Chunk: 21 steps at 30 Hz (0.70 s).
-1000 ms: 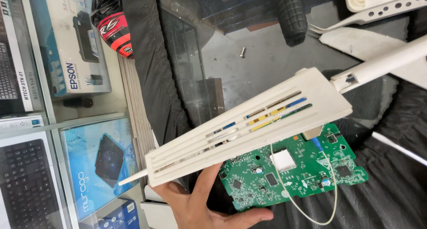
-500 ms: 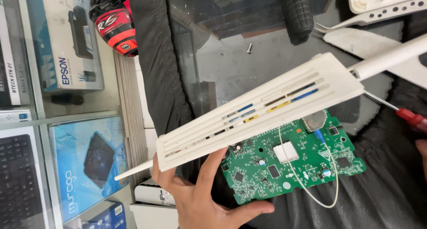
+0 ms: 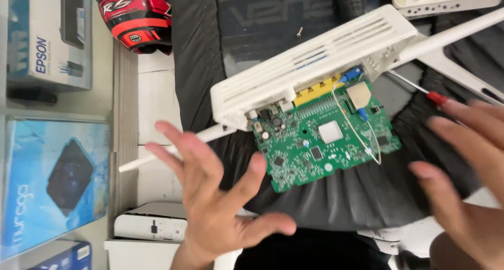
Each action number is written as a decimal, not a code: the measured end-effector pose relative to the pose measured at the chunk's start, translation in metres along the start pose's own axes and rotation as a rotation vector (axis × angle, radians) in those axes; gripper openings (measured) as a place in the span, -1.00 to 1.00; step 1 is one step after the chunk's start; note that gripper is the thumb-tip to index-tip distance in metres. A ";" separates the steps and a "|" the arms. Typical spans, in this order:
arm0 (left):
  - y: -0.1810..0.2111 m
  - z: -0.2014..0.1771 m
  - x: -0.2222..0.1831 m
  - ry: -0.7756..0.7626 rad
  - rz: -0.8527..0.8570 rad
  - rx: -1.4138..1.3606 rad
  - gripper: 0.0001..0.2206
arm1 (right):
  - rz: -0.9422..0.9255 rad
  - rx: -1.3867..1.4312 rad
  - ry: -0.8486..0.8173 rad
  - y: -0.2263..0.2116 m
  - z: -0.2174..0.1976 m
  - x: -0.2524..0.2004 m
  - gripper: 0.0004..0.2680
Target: Repairing a wireless router by manipulating internal components and using precision tools
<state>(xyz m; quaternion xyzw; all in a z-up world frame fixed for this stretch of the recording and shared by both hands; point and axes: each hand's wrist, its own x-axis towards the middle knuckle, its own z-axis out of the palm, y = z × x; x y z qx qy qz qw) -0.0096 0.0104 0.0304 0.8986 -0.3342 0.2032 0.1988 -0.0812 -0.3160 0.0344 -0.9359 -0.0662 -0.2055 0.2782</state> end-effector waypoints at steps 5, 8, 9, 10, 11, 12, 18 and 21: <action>0.033 -0.027 -0.002 -0.057 -0.041 0.009 0.12 | -0.204 -0.213 -0.057 -0.066 -0.016 0.016 -0.24; 0.045 -0.046 -0.002 -0.131 -0.041 -0.045 0.25 | -0.185 -0.246 -0.122 -0.090 -0.020 0.021 -0.06; 0.046 -0.052 -0.002 -0.196 -0.023 -0.032 0.33 | -0.231 -0.283 -0.156 -0.094 -0.021 0.025 0.06; 0.046 -0.065 0.007 -0.182 -0.025 -0.032 0.33 | -0.243 -0.292 -0.152 -0.096 -0.019 0.032 0.06; 0.047 -0.079 0.017 -0.303 0.008 0.025 0.45 | -0.245 -0.335 -0.177 -0.098 -0.018 0.039 0.07; 0.048 -0.094 0.028 -0.421 0.044 0.084 0.59 | -0.246 -0.382 -0.198 -0.100 -0.019 0.048 0.08; 0.037 -0.095 0.033 0.483 0.077 -0.728 -0.78 | -0.333 0.302 0.324 -0.108 -0.021 0.038 -0.80; 0.042 -0.080 0.035 0.513 0.262 -0.897 -0.75 | -0.288 0.434 0.511 -0.104 0.002 0.036 -0.79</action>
